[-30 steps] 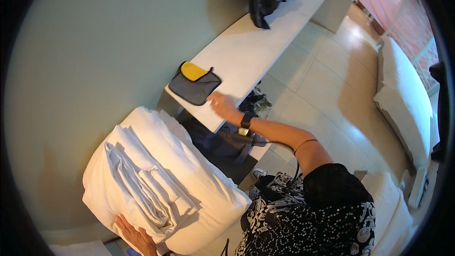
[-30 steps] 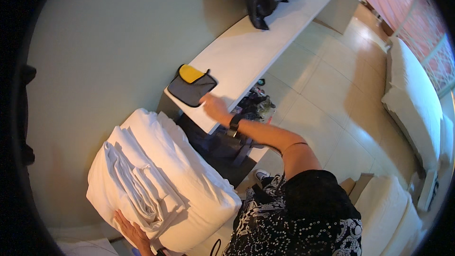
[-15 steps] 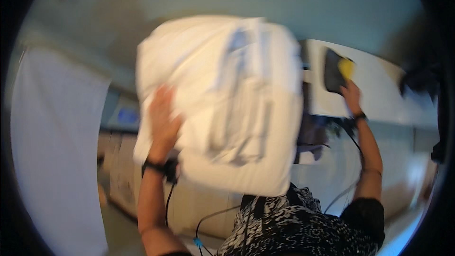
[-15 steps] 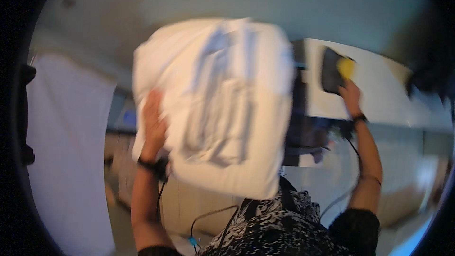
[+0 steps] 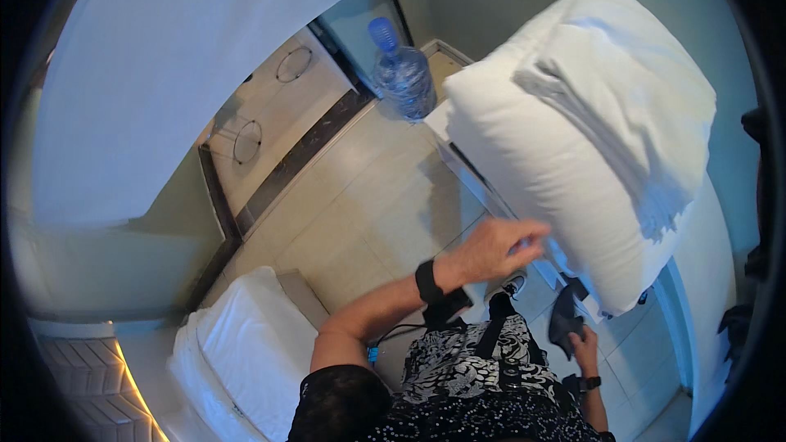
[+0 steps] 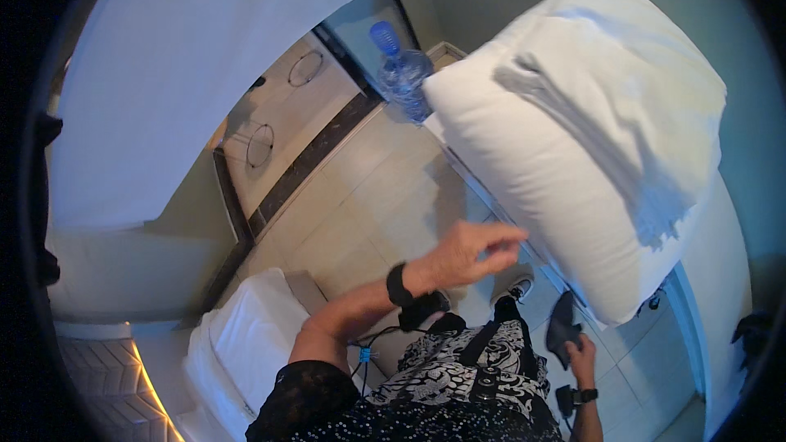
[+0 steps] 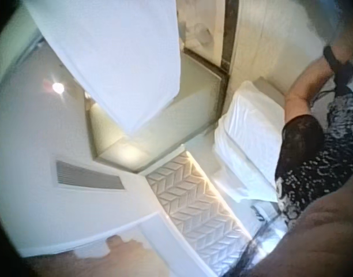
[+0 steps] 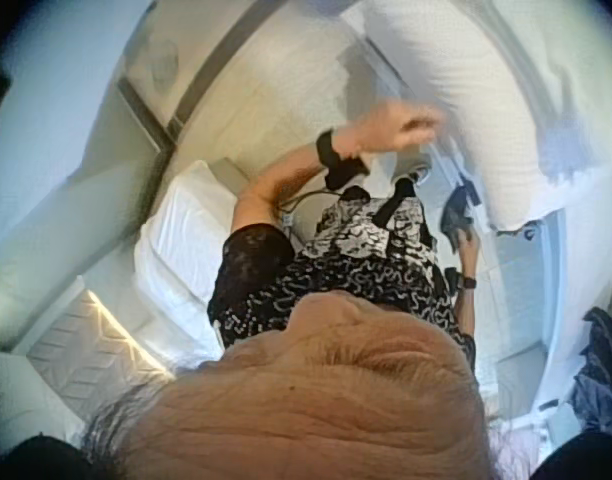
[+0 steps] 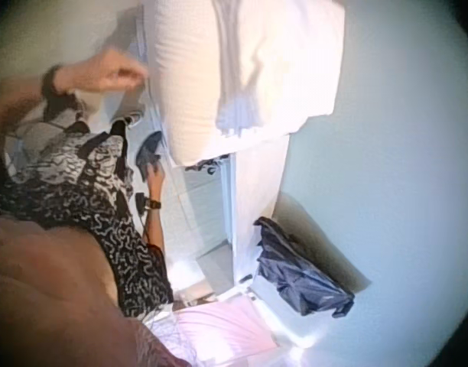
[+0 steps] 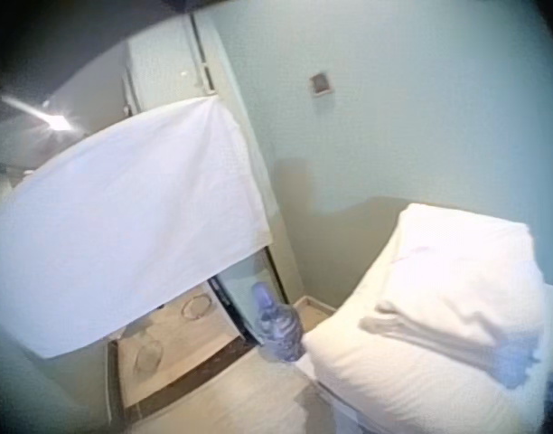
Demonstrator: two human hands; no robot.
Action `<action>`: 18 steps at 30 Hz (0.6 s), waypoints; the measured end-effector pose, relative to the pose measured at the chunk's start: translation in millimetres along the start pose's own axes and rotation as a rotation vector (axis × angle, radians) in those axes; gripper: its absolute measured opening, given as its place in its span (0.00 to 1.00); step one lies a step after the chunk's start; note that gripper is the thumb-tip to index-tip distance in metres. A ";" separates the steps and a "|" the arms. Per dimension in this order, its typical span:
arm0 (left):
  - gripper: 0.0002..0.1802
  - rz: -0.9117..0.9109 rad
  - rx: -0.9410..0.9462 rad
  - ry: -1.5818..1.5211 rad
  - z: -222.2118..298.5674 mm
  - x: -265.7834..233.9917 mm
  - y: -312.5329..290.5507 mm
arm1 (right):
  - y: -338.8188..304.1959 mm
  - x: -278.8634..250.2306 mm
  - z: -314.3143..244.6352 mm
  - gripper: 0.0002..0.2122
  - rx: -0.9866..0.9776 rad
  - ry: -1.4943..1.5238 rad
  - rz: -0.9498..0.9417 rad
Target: The person folds a white duvet on a bed and places it on a nearby cabinet. Then, using a dark cloth, they wipe the surface of the cabinet and a white countertop, moving items aside as needed.
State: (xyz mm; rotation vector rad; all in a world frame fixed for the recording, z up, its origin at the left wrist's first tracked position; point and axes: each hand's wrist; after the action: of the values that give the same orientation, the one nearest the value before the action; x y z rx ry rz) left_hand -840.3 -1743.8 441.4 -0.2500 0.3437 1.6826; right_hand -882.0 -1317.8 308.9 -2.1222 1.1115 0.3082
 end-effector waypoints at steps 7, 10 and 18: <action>0.35 -0.201 -0.852 -0.428 -96.1 39.4 -155.1 | 46.8 154.3 -157.2 0.11 -0.408 -0.156 -0.349; 0.34 -0.055 -0.962 -0.841 -106.8 32.9 -184.5 | 55.4 216.0 -197.1 0.12 -0.675 -0.189 -0.527; 0.11 0.748 -0.850 -1.128 -183.2 24.9 -223.8 | 74.2 234.8 -237.2 0.18 -0.245 0.022 -0.781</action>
State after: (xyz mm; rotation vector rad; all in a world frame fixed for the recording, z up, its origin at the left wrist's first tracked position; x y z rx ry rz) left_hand -628.4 -1761.4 243.8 0.2786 -1.2794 2.3179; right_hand -825.5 -1654.5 326.0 -2.5899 0.1951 0.0454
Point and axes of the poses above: each hand's wrist, its own y-axis towards the middle knuckle, its own x-axis out of the palm, z = x × y, and after that the axes turned 4 degrees about z, right-handed
